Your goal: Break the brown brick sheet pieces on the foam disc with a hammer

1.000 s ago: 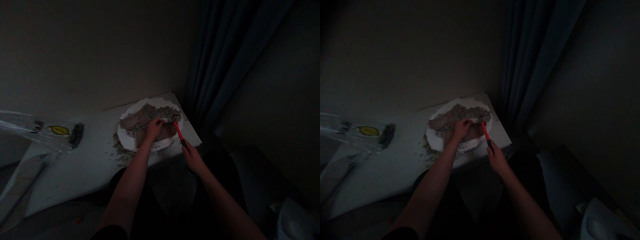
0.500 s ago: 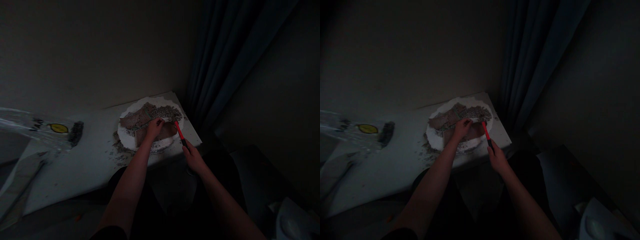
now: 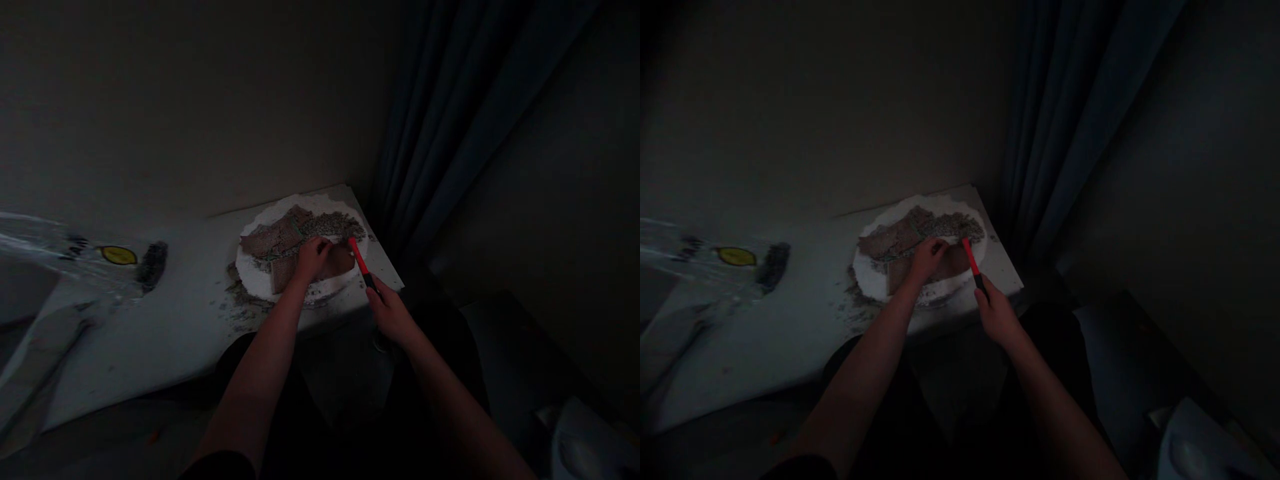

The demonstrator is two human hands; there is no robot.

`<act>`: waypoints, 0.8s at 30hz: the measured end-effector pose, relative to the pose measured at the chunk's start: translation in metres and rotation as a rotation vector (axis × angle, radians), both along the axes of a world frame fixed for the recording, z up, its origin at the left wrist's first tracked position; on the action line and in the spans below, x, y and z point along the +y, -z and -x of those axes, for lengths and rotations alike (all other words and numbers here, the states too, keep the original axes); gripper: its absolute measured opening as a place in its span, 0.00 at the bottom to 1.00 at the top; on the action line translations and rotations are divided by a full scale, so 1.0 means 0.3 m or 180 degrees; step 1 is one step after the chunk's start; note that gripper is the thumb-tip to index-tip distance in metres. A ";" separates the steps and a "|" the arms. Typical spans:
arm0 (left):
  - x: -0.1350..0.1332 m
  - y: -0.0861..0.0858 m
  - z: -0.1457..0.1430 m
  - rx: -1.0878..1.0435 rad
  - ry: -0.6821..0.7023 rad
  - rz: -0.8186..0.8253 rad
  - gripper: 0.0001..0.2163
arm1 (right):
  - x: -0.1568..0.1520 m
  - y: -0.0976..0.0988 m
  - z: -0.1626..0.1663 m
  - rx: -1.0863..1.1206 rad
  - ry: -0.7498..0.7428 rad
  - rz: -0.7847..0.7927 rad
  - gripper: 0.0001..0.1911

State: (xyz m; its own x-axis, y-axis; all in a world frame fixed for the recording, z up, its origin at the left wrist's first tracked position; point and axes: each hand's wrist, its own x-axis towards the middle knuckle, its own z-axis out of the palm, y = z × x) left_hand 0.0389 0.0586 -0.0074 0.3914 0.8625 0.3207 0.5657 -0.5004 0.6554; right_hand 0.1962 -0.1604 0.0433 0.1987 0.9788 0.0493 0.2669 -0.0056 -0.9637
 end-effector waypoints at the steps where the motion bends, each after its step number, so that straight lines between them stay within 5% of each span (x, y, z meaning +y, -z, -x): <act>1: 0.000 0.002 0.000 0.0039 -0.0017 -0.0006 0.07 | -0.002 -0.026 0.003 -0.0007 -0.0007 -0.0034 0.26; 6: 0.007 0.012 -0.003 0.0089 -0.0036 0.0055 0.09 | 0.003 -0.086 0.040 0.0002 -0.0052 -0.0198 0.28; 24: 0.023 0.040 -0.005 0.0017 0.0042 0.0108 0.10 | 0.018 -0.042 0.077 -0.0125 -0.0045 -0.0184 0.29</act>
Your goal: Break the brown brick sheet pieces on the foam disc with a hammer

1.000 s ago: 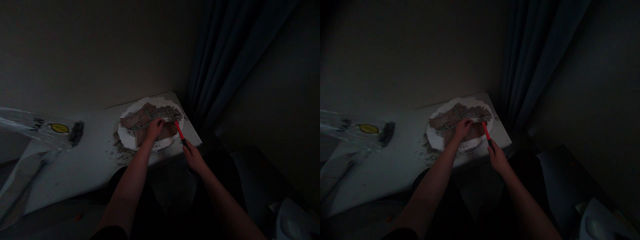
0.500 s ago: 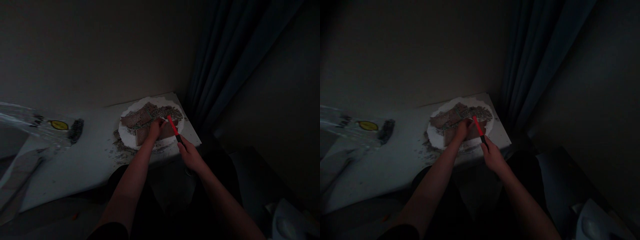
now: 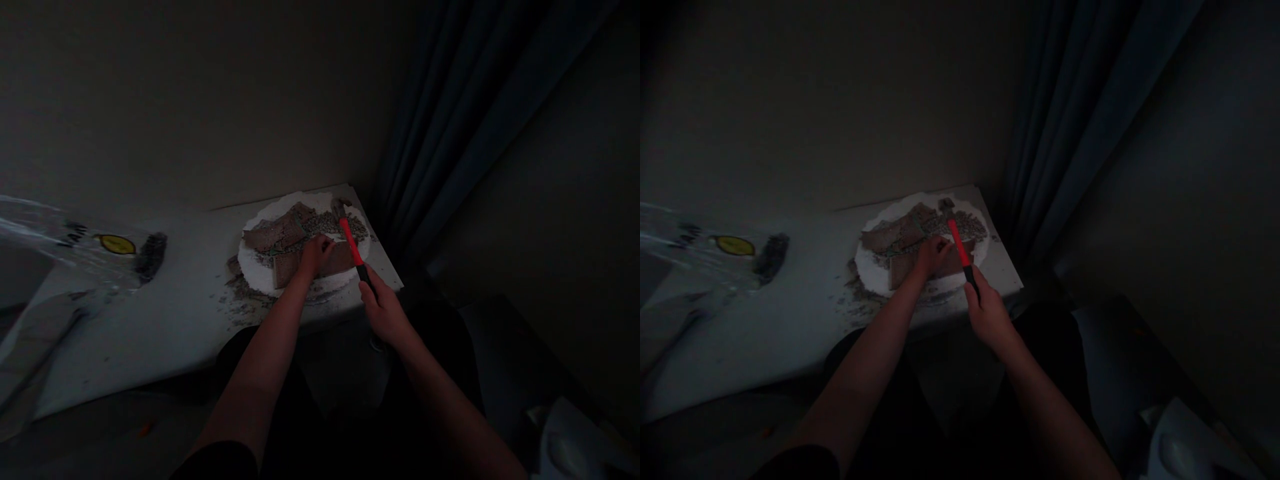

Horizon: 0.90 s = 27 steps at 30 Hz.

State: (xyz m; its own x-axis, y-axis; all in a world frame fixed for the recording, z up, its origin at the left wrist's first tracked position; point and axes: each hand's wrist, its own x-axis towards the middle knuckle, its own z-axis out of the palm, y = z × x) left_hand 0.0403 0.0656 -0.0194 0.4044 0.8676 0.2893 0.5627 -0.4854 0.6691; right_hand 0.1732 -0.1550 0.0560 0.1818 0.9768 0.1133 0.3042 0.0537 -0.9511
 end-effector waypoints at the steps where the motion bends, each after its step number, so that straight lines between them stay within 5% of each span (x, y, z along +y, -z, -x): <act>1: 0.000 0.000 0.000 0.0000 -0.0002 0.0017 0.11 | -0.001 0.000 0.001 -0.0023 0.0016 0.0001 0.29; 27: -0.013 -0.005 0.000 0.0113 -0.0066 0.0152 0.10 | -0.005 0.034 0.018 -0.0081 -0.0012 0.0031 0.28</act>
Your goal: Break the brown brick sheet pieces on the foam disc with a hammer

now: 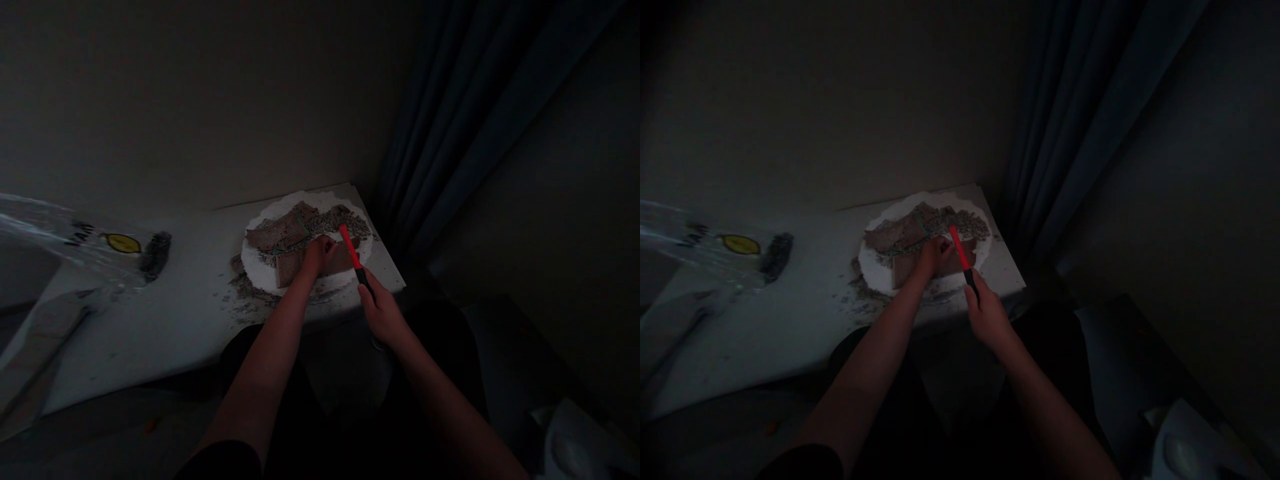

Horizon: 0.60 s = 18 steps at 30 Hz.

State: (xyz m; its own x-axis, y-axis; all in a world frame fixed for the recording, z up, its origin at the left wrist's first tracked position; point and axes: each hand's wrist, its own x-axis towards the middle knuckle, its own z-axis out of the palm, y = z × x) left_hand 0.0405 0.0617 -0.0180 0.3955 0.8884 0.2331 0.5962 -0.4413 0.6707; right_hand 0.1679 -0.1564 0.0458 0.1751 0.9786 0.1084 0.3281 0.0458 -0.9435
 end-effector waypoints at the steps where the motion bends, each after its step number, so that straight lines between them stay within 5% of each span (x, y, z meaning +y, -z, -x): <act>1: -0.001 -0.002 0.000 -0.0018 0.0002 0.0038 0.08 | -0.001 0.004 0.001 0.0000 0.0005 0.0033 0.28; 7: -0.009 -0.020 0.010 -0.0475 -0.0247 0.0012 0.19 | -0.010 0.013 0.004 0.0005 -0.0007 0.0061 0.29; 18: -0.029 -0.062 0.018 -0.1042 -0.0422 0.0001 0.17 | -0.029 0.033 0.010 0.0059 0.0043 0.0062 0.28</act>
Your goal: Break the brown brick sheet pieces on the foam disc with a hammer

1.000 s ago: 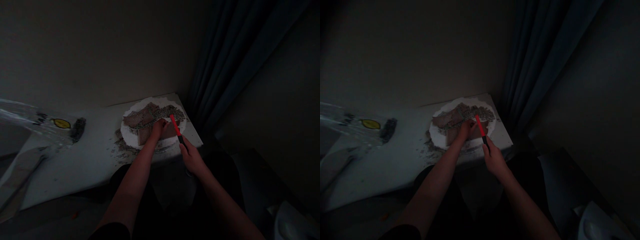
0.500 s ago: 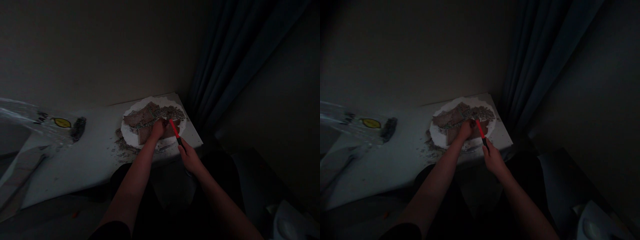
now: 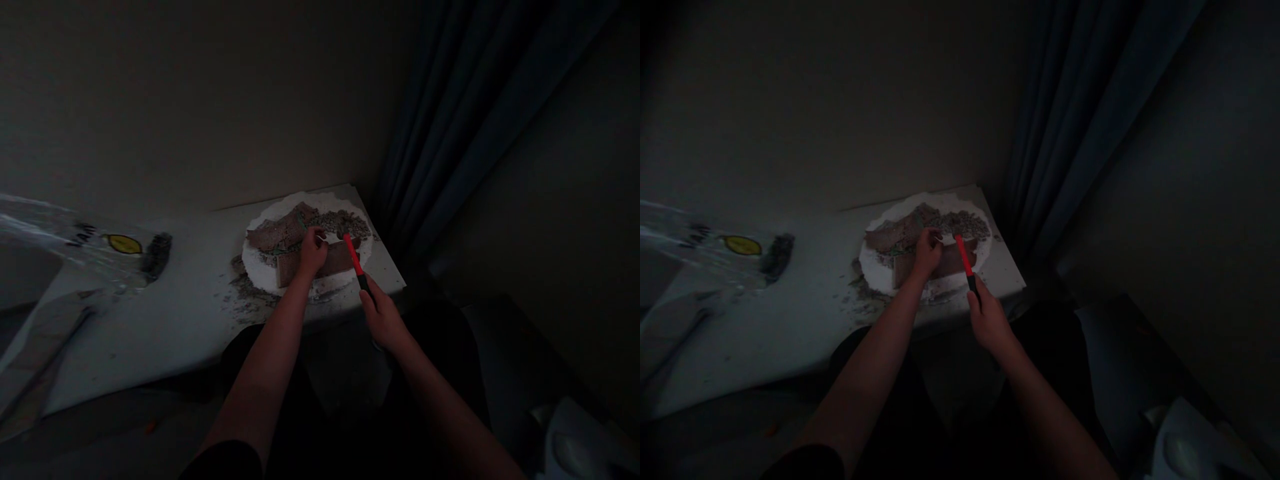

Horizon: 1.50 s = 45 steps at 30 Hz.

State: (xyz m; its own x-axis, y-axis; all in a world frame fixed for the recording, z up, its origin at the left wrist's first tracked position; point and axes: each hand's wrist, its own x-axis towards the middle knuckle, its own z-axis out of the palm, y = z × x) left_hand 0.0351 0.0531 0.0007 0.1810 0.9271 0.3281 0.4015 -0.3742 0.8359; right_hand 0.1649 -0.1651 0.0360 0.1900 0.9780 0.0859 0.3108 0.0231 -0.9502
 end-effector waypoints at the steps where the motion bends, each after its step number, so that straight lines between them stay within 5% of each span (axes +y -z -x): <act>1: -0.001 0.000 0.000 0.0005 0.0013 0.0016 0.16 | -0.001 0.000 0.002 -0.0015 -0.0010 -0.0013 0.28; 7: 0.005 -0.008 0.002 -0.0159 -0.0058 0.0036 0.16 | -0.001 0.033 0.012 -0.0046 0.0052 0.0189 0.28; 12: 0.010 -0.068 0.073 -0.0194 -0.0141 -0.0172 0.13 | -0.002 0.031 -0.014 -0.0006 0.0094 -0.0007 0.28; 17: -0.001 -0.132 0.335 0.0037 -0.0762 -0.0307 0.09 | 0.000 0.053 -0.054 0.0020 0.0162 0.0052 0.28; 21: -0.041 -0.118 0.619 0.1132 -0.1589 0.0352 0.09 | 0.004 0.080 -0.068 -0.0056 0.0199 0.0069 0.28; 25: -0.108 -0.045 0.775 0.2758 -0.0854 0.0965 0.03 | 0.007 0.091 -0.067 -0.0125 0.0255 0.0117 0.28; 29: -0.177 0.027 0.753 0.3025 0.0065 0.0900 0.10 | 0.012 0.099 -0.061 -0.0167 0.0337 0.0079 0.27; 38: -0.245 0.056 0.660 0.3007 0.0230 0.0739 0.19 | 0.019 0.118 -0.053 -0.0195 0.0355 0.0143 0.29; 41: -0.231 0.034 0.678 0.3072 0.0007 0.0701 0.18 | 0.022 0.122 -0.055 -0.0181 0.0373 0.0133 0.29; 45: -0.174 -0.029 0.705 0.2759 -0.1073 0.0763 0.16 | 0.028 0.137 -0.060 -0.0161 0.0305 -0.0013 0.28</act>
